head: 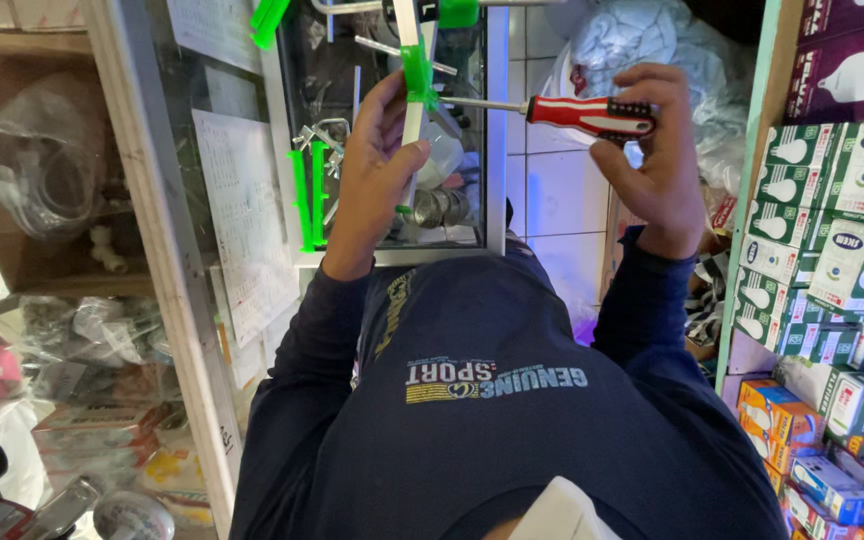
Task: The person assembles a plastic antenna by joining white and green plastic segments and metal rods, using a screwdriver to tighten components while another person assists by holding the structure.
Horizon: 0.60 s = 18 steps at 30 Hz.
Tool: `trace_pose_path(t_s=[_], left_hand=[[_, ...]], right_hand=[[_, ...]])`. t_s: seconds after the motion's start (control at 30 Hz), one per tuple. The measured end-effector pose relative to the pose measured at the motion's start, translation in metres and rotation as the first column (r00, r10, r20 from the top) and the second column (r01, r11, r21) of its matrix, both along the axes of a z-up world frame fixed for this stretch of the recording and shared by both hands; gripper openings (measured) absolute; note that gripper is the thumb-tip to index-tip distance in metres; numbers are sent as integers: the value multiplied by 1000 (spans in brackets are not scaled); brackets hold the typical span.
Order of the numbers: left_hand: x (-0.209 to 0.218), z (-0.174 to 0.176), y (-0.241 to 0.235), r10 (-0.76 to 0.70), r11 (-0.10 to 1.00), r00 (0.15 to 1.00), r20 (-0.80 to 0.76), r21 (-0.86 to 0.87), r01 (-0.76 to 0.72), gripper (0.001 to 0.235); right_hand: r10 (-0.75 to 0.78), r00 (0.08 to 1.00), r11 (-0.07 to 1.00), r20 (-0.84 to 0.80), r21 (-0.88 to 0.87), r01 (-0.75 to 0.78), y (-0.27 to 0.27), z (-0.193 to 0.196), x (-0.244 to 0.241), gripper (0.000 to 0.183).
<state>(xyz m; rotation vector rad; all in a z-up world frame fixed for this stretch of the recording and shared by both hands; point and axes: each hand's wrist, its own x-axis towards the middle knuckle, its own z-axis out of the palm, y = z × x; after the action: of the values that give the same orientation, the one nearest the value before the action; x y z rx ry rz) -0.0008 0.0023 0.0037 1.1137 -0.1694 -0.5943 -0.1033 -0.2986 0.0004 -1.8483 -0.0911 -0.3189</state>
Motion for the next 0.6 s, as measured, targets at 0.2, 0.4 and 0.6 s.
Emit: trace_pose_path(t_s=[0.2, 0.4, 0.6], left_hand=[[0, 1, -4, 6, 1000, 1000, 6, -24, -5, 73], [-2, -2, 1, 11, 1000, 999, -34, -23, -12, 70], [-1, -9, 1, 24, 998, 999, 34, 58, -26, 69]], right_hand=[[-156, 984, 923, -84, -368, 115, 0, 4, 12, 23], [-56, 992, 994, -109, -95, 45, -5, -8, 0, 27], [30, 999, 997, 28, 68, -32, 5, 3, -4, 34]])
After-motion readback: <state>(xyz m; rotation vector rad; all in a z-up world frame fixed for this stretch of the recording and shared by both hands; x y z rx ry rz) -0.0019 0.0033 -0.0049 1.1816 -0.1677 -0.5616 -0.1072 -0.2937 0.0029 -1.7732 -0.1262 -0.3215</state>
